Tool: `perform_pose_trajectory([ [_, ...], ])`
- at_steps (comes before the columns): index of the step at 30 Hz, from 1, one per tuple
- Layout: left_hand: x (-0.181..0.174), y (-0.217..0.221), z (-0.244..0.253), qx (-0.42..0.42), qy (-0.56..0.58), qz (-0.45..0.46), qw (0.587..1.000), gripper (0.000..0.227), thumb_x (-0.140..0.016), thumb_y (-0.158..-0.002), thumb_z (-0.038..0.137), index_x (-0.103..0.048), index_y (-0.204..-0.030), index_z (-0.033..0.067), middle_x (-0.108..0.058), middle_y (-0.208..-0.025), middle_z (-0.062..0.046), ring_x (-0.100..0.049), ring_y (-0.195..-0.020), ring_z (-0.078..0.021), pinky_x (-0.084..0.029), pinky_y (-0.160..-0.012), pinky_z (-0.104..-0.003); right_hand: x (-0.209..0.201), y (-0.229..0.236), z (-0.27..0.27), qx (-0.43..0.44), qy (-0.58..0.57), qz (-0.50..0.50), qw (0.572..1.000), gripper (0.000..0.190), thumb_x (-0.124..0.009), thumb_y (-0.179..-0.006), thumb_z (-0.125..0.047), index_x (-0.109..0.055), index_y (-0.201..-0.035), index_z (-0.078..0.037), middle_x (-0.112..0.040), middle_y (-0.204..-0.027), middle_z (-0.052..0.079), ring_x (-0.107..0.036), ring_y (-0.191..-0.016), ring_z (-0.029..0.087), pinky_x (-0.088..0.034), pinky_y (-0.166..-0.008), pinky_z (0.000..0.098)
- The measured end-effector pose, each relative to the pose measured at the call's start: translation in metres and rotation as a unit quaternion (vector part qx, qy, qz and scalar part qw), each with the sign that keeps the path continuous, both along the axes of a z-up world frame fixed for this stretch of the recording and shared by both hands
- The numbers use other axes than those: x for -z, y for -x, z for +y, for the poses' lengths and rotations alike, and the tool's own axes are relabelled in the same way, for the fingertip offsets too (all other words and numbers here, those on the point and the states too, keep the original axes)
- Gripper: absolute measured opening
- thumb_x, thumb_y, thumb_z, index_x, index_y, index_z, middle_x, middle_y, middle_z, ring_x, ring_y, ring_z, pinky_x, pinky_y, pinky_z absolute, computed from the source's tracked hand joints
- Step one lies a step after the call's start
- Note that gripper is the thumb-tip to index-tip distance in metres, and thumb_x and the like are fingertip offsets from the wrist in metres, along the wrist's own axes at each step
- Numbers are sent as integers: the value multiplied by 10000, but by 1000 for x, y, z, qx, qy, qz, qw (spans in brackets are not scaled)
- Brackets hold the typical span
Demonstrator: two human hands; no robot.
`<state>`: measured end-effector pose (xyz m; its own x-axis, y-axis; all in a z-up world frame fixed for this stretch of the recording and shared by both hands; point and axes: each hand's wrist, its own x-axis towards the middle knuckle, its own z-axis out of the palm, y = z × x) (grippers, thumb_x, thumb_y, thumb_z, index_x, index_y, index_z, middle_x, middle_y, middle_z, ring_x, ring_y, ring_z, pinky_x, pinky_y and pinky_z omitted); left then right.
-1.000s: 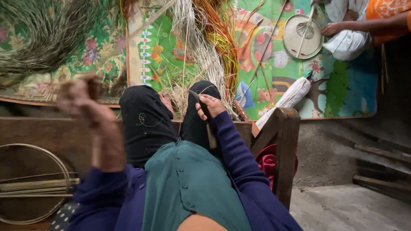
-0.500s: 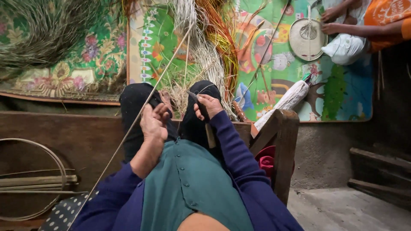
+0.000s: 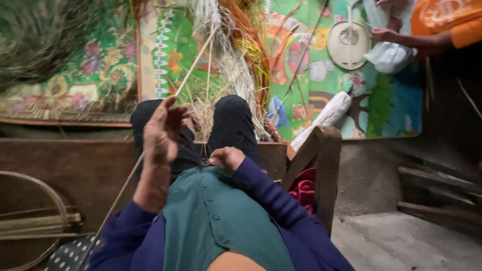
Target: Preparing thin wooden or bamboo strips by stripping them with a tool and measuring them for use in a craft project.
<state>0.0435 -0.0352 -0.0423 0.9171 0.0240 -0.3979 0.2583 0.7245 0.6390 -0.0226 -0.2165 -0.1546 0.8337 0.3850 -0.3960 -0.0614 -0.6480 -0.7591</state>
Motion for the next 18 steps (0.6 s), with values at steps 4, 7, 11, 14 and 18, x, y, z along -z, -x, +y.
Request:
perform_pose_trajectory([
  [4,-11,-4,13,35,-76,-96,992,389,-410,-863,293,-467,-1175,68,-584,-1013,-147,-577,-955,-227,-429,-855,-309,-20,10,-6,-21,145,-116,982,135,-568,-728,-283,-614,-848,-243,-501,-787,-31,-476,-775,154,-490,-638,272],
  [7,-27,-16,11,90,8,-145,985,583,-286,-828,495,-362,-1275,128,-491,-1208,-66,-464,-1137,-189,-340,-961,-304,14,22,-21,-87,141,-253,953,60,-547,-682,-296,-557,-674,-238,-469,-647,-37,-494,-681,153,-462,-564,250],
  [11,-83,-29,-9,52,265,-89,959,834,-378,-656,565,-249,-1337,101,-383,-1279,-201,-384,-1180,-358,-328,-977,-445,-30,19,-21,-190,215,-44,957,137,-561,-683,-300,-615,-784,-225,-594,-743,-18,-566,-773,179,-487,-676,307],
  [14,-96,-30,-19,117,254,-105,954,854,-192,-635,655,-259,-1314,142,-341,-1329,-150,-366,-1198,-327,-284,-1014,-445,-50,16,-22,-110,181,-39,977,69,-522,-717,-191,-577,-713,-150,-606,-748,74,-551,-746,297,-409,-573,439],
  [18,-88,-32,-27,187,270,-192,925,813,-232,-704,668,-355,-1279,108,-370,-1319,-121,-352,-1241,-263,-284,-1045,-384,-51,20,-29,-58,206,-70,974,212,-539,-744,-213,-571,-942,-147,-475,-847,54,-446,-845,251,-427,-640,429],
])
